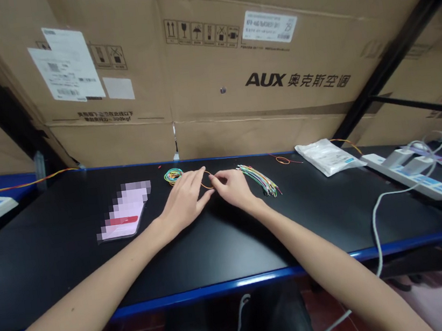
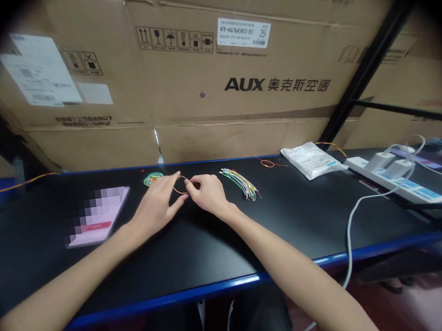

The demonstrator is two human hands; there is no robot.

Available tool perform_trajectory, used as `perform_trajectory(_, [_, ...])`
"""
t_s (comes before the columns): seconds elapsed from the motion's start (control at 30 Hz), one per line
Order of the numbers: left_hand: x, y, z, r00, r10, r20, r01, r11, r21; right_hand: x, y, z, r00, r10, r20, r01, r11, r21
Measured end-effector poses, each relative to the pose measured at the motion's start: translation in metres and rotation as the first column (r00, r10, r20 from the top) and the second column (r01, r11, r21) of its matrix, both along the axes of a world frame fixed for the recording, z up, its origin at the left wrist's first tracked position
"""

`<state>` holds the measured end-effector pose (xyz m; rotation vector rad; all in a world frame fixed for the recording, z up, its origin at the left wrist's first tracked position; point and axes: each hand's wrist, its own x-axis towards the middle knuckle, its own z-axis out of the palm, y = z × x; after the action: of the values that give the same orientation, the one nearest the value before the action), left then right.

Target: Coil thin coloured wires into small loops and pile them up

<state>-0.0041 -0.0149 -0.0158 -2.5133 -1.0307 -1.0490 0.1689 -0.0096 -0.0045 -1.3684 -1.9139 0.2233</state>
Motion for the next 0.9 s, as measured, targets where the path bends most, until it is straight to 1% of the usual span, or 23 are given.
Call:
perform_trajectory(0.13, [-0.002,0.003,0.0,1.0,-0.013,0.014,0.014,1.0,-0.02,0.0,-0.001,-0.001,1.0,-0.012,0.026,0.011,0.999,0.051])
perform_trajectory(0.27, [-0.001,0.002,0.0,1.0,-0.015,-0.011,0.014,0.997,-0.077,0.003,-0.001,0.0,0.997,0.049,0.064,-0.051,0.998,0.026])
perform_trajectory(0.37, [0.0,0.001,-0.001,0.999,-0.032,-0.002,0.032,0.99,-0.134,0.005,0.001,-0.002,0.993,0.06,0.098,-0.063,0.997,0.032])
perform_trajectory(0.5, [0.001,0.001,-0.005,1.0,0.01,0.012,-0.008,0.988,-0.155,0.007,0.003,-0.004,0.984,0.057,0.17,-0.07,0.995,0.07])
perform_trajectory(0.57, [0.001,0.001,-0.007,1.0,0.028,-0.004,-0.028,0.99,-0.14,0.007,0.002,-0.004,0.985,0.098,0.144,-0.106,0.993,0.051])
perform_trajectory(0.6, [0.001,0.001,-0.008,0.999,0.032,-0.017,-0.034,0.991,-0.126,0.007,0.002,-0.003,0.985,0.14,0.096,-0.143,0.99,0.02])
perform_trajectory(0.67, [0.002,0.001,-0.009,0.998,0.043,-0.045,-0.047,0.995,-0.083,0.006,0.002,-0.003,0.97,0.235,-0.061,-0.238,0.97,-0.055])
perform_trajectory(0.73, [0.002,0.001,-0.01,0.997,0.064,-0.054,-0.065,0.997,-0.03,0.003,0.004,-0.004,0.921,0.291,-0.26,-0.33,0.937,-0.118])
perform_trajectory(0.77, [0.002,0.002,-0.009,0.996,0.074,-0.05,-0.075,0.997,-0.011,0.001,0.005,-0.006,0.884,0.296,-0.361,-0.367,0.918,-0.146])
perform_trajectory(0.83, [0.001,0.003,-0.008,0.996,0.088,-0.031,-0.088,0.996,0.001,-0.003,0.008,-0.008,0.792,0.244,-0.56,-0.425,0.879,-0.218])
perform_trajectory(0.9, [0.001,0.003,-0.007,0.996,0.085,-0.01,-0.085,0.996,-0.009,-0.006,0.011,-0.01,0.673,0.107,-0.731,-0.464,0.832,-0.305])
